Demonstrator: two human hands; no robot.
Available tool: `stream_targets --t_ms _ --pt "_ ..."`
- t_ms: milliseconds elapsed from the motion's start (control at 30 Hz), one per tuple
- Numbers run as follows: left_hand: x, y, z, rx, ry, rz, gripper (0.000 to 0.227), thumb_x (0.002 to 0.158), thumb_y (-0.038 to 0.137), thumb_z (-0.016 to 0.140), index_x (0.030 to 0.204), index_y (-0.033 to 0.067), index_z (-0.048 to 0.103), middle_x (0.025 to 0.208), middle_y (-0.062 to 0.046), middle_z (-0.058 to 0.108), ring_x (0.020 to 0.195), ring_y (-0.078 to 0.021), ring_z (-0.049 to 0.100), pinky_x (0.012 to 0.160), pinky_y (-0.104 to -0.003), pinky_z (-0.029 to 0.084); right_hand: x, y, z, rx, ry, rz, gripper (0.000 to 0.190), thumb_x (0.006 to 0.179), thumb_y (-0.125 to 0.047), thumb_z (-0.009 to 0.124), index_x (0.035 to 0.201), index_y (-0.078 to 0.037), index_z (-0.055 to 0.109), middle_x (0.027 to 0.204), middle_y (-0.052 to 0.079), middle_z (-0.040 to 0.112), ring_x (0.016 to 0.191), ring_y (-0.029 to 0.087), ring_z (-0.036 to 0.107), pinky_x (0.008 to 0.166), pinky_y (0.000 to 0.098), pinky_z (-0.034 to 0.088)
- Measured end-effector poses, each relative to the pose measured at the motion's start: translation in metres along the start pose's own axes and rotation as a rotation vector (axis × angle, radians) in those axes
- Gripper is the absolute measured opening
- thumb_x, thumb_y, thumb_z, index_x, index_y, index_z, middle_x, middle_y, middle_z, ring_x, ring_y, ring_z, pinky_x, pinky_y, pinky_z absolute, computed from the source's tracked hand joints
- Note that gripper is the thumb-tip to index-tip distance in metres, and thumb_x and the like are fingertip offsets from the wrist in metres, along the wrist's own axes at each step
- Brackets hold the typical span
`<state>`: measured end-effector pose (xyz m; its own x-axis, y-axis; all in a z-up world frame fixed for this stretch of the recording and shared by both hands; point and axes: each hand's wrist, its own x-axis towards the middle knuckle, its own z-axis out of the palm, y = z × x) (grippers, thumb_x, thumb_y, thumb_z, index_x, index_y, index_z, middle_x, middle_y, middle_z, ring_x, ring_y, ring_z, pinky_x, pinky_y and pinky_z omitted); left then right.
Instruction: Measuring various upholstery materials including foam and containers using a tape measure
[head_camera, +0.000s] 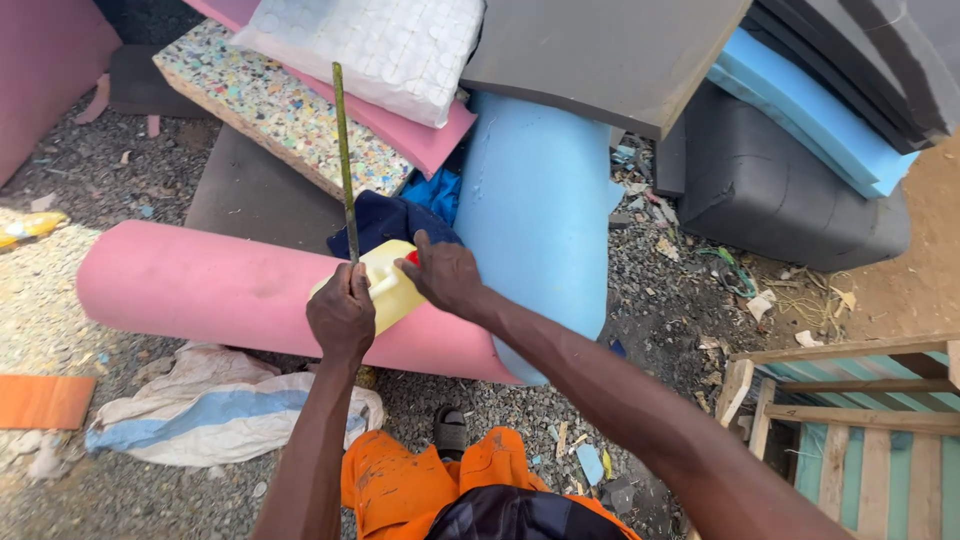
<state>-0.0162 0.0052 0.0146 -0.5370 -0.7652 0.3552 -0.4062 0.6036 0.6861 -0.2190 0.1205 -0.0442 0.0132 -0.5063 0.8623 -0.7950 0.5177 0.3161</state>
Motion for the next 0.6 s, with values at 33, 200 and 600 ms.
stream_targets --t_ms 33,200,600 --pt "-0.002 0.004 -0.005 0.026 0.006 -0.016 0.049 0.139 0.052 0.061 0.099 0.0224 0.066 0.079 -0.019 0.076 0.083 -0.0565 0.081 0.074 -0.072 0.062 0.021 0.035 -0.024 0.03 0.001 0.007 0.071 0.126 -0.058 0.057 0.154 0.002 0.083 0.087 0.026 0.055 0.07 0.047 0.058 0.065 0.0563 0.055" --pt "0.003 0.021 -0.013 -0.057 0.008 -0.023 0.049 0.136 0.051 0.058 0.098 0.0214 0.066 0.08 -0.021 0.074 0.085 -0.0593 0.08 0.071 -0.074 0.06 0.08 0.073 -0.042 0.652 -1.051 -0.248 0.061 0.132 -0.056 0.053 0.164 -0.004 0.061 0.12 0.023 0.077 0.107 0.049 0.084 0.079 0.0615 0.073" --pt "0.006 0.003 -0.009 -0.027 0.012 0.023 0.047 0.138 0.049 0.061 0.1 0.0218 0.067 0.079 -0.021 0.073 0.086 -0.0593 0.08 0.072 -0.075 0.059 0.051 0.054 -0.014 0.632 -0.954 -0.192 0.064 0.129 -0.063 0.051 0.166 -0.012 0.058 0.116 0.018 0.079 0.104 0.048 0.085 0.075 0.0598 0.073"
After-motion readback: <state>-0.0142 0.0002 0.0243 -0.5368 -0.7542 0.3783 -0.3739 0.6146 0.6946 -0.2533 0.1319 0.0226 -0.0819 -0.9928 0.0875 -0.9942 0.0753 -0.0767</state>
